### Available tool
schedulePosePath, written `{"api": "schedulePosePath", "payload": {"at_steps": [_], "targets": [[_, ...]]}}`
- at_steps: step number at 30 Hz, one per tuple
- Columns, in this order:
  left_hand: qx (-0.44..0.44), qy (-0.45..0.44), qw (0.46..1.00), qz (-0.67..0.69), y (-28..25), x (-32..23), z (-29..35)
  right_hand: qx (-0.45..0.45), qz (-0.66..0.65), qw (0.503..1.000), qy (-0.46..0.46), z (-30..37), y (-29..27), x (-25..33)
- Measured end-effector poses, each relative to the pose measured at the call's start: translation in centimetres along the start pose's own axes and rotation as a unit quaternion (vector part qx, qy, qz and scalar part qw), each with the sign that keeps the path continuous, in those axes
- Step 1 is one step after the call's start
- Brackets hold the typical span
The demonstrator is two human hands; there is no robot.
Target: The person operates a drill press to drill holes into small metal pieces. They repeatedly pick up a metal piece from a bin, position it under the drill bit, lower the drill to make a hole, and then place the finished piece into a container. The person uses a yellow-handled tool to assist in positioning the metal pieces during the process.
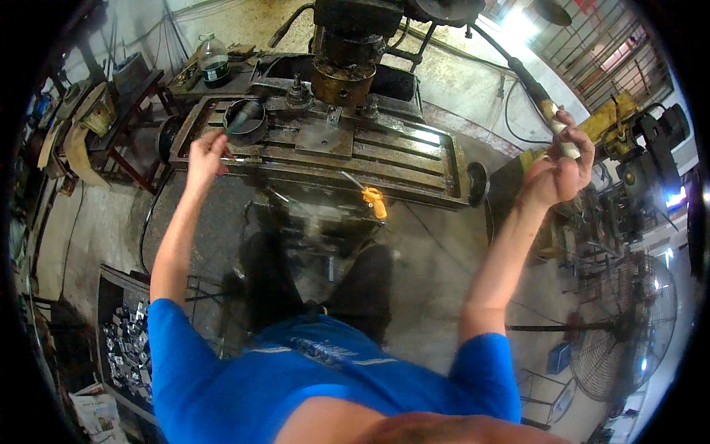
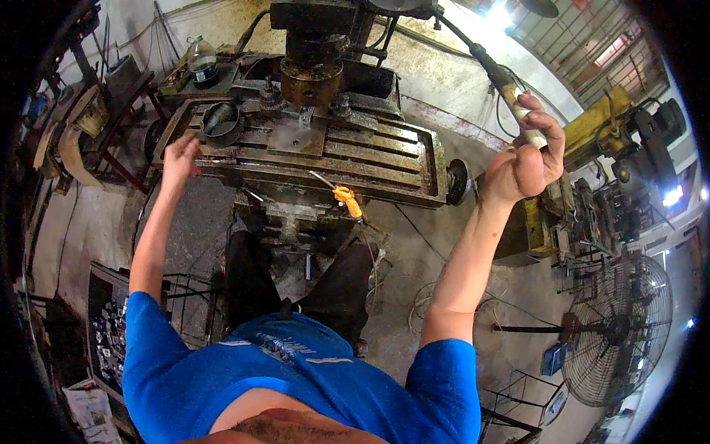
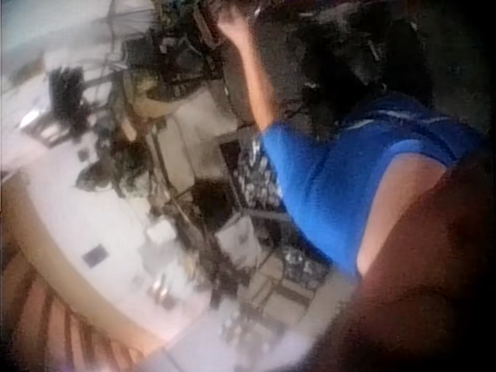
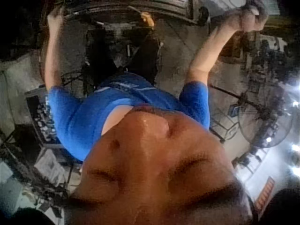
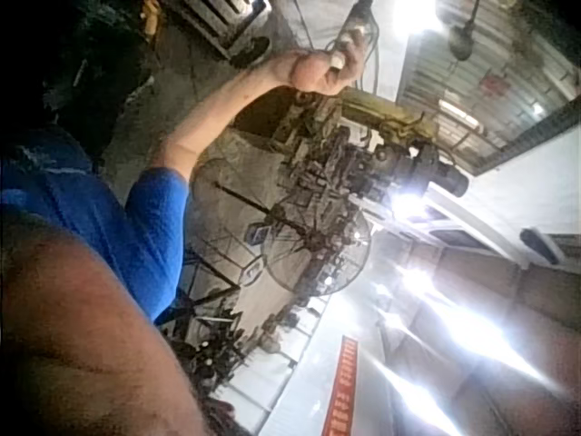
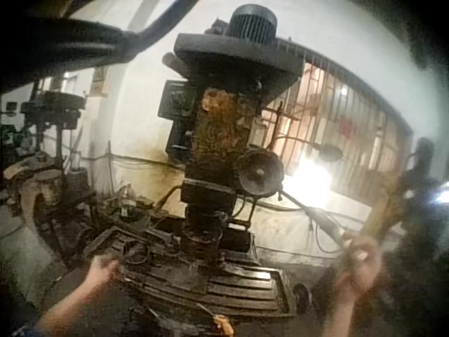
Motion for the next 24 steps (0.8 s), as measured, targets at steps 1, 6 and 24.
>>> {"api": "schedulePosePath", "payload": {"at_steps": [1, 6, 24], "targets": [[0.008, 0.015, 0.997, 0.073, 2.0, -0.3, 0.7, -0.009, -0.006, 1.0, -0.003, 0.0, -0.1, 0.1], [0.067, 0.042, 0.994, 0.08, 8.6, -1.0, -2.3, -0.015, 0.014, 0.999, 0.039, 0.8, 0.2, 0.5], [0.103, -0.007, 0.986, 0.13, 11.5, -0.7, -7.0, 0.001, 0.015, 1.0, 0.009, 1.5, -0.1, 0.1]]}}
Point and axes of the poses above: each hand's wrist, its own z-axis away from the middle knuckle, its own y-axis out of the palm, x = y × z, the point moved 3 cm from there along -z, towards the middle knuckle, and after that the axes turned 12 degrees about x, right-handed, at the moved point
